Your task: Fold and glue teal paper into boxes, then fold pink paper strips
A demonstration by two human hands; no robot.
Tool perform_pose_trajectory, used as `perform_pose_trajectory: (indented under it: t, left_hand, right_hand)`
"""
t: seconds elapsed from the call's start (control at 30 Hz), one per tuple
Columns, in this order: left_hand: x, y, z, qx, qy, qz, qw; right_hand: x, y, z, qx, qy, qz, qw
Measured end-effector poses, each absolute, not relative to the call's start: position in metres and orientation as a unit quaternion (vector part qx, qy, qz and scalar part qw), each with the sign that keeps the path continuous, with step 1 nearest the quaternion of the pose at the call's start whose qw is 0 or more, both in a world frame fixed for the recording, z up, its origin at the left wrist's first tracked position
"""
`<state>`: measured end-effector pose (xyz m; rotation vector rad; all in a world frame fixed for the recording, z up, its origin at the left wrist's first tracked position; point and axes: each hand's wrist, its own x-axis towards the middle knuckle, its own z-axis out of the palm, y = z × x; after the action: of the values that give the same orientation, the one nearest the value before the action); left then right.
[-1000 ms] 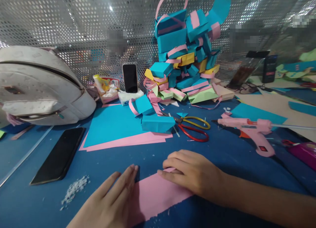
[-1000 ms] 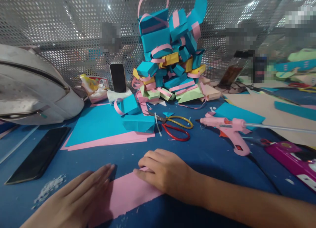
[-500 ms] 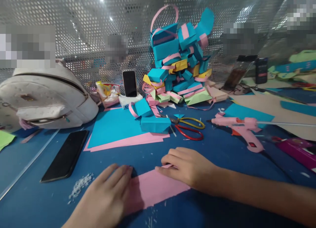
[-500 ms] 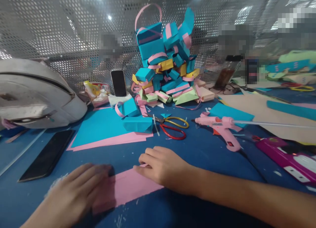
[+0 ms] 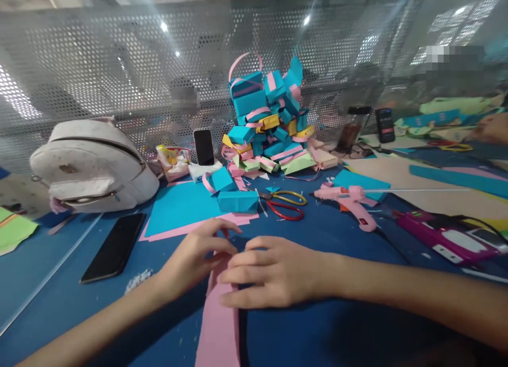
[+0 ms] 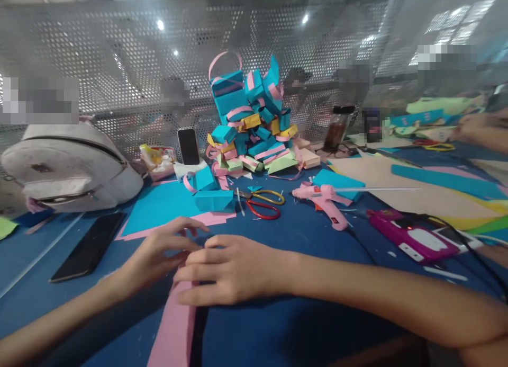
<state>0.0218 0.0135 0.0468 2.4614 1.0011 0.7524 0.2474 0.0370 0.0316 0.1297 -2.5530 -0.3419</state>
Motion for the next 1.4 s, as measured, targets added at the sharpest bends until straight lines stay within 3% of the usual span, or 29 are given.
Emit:
perform_pose_trajectory:
  t: [0.17, 0.3, 0.47, 0.6, 0.77, 0.93, 1.13, 1.4]
  left_hand:
    - [0.052, 0.023, 0.05, 0.863, 0.323, 0.28, 0.27]
    - [0.051, 0.017, 0.07, 0.838, 0.378, 0.289, 0.266]
    - [0.036, -0.006, 0.09, 0.869, 0.433, 0.159, 0.18]
    - [0.025, -0.016, 0.064, 0.891, 0.441, 0.067, 0.083]
    - [0.014, -0.009, 0.023, 0.891, 0.444, 0.074, 0.058]
    - [0.01, -0.006, 0.013, 0.897, 0.429, 0.075, 0.082]
    - [0.002, -0.003, 0.006, 0.915, 0.401, 0.049, -0.025]
    - [0.002, 0.003, 0.004, 0.917, 0.394, 0.054, -0.005]
  right_hand:
    - [0.247, 0.03, 0.036, 0.119, -0.944, -0.177, 0.252]
    - [0.26, 0.035, 0.039, 0.05, -0.949, -0.211, 0.229]
    - [0.274, 0.047, 0.039, -0.048, -0.955, -0.228, 0.185]
    - [0.272, 0.05, 0.031, -0.108, -0.975, -0.148, 0.125]
    - [0.263, 0.051, 0.016, -0.127, -0.987, -0.066, 0.07]
    - [0.259, 0.048, 0.007, -0.149, -0.986, -0.014, 0.075]
    - [0.258, 0.051, 0.0, -0.14, -0.985, -0.053, 0.089]
    - [0.245, 0.059, 0.001, -0.141, -0.986, -0.055, 0.077]
